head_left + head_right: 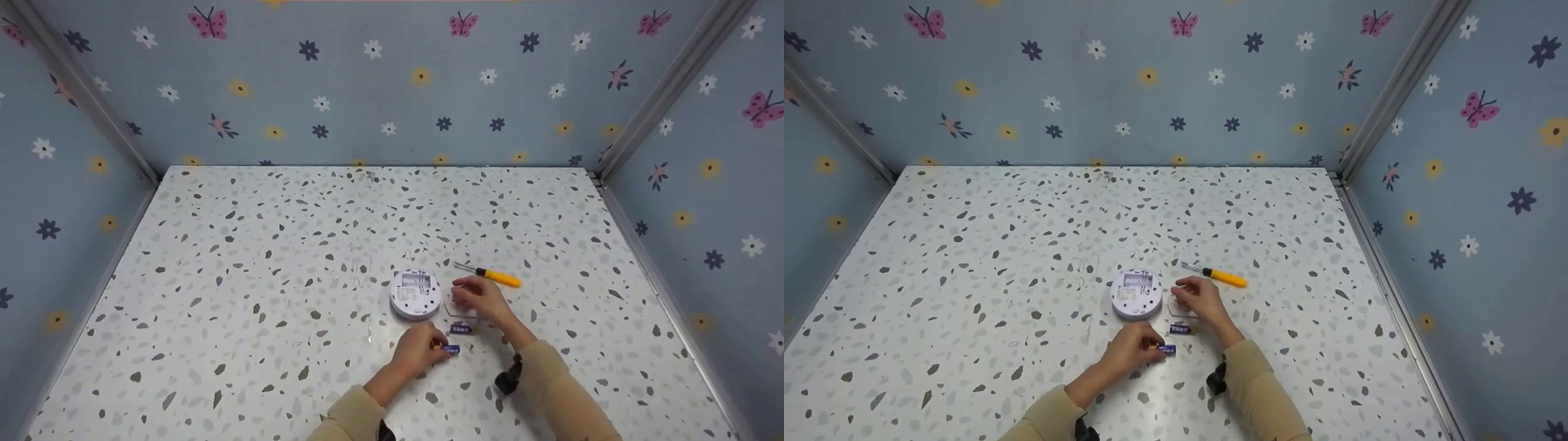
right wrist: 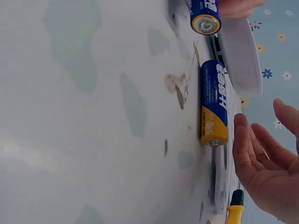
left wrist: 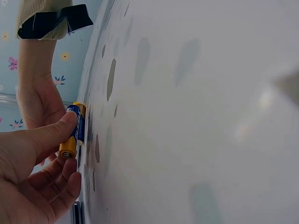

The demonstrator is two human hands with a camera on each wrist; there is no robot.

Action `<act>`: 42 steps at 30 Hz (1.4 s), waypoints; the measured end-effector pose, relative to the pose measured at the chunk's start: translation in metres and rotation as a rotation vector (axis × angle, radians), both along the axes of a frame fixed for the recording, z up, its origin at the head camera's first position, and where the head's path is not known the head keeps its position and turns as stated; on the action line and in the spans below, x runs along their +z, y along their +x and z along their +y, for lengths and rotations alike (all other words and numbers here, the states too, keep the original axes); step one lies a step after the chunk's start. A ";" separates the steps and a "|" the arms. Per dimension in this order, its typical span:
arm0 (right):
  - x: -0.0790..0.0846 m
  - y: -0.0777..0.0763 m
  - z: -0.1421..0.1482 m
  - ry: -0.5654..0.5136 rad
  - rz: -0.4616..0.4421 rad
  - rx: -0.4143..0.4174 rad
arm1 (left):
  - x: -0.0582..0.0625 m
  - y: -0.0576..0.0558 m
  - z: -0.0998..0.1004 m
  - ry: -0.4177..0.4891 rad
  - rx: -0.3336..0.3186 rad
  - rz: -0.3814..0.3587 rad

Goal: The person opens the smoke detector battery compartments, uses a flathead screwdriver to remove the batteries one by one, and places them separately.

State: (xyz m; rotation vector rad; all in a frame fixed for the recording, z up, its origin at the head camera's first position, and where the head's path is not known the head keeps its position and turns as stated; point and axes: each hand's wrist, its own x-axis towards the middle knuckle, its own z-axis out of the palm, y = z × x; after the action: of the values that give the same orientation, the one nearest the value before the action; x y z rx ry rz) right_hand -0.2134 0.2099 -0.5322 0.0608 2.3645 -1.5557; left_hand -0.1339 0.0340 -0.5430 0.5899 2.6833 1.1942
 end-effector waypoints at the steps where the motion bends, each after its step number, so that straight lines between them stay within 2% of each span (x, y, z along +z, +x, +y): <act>1: 0.000 0.001 0.002 -0.003 0.009 0.003 | -0.001 0.000 0.001 0.002 -0.005 0.012; 6: -0.001 0.001 0.008 0.007 0.056 0.022 | -0.002 0.001 0.007 -0.001 -0.019 0.054; 16: 0.004 -0.002 0.015 0.120 0.103 0.003 | -0.003 -0.002 0.013 -0.032 -0.008 0.038; 21: 0.004 -0.001 0.017 0.177 0.131 0.025 | -0.005 -0.001 0.014 -0.034 -0.002 0.042; 29: 0.005 -0.001 0.019 0.216 0.124 0.050 | -0.004 -0.001 0.013 -0.045 -0.005 0.062; 34: 0.006 0.000 0.021 0.256 0.148 0.098 | -0.002 0.002 0.008 -0.039 0.005 0.082; 36: 0.006 0.001 0.023 0.273 0.160 0.122 | 0.000 0.002 0.005 -0.031 0.014 0.073; 42: 0.005 0.002 0.026 0.322 0.177 0.200 | 0.008 0.002 -0.002 -0.025 0.068 -0.029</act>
State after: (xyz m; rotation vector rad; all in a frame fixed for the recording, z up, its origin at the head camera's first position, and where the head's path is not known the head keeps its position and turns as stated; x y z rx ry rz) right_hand -0.2110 0.2361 -0.5268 -0.2443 2.6438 -1.1217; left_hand -0.1323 0.0317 -0.5348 0.4783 2.7105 1.1741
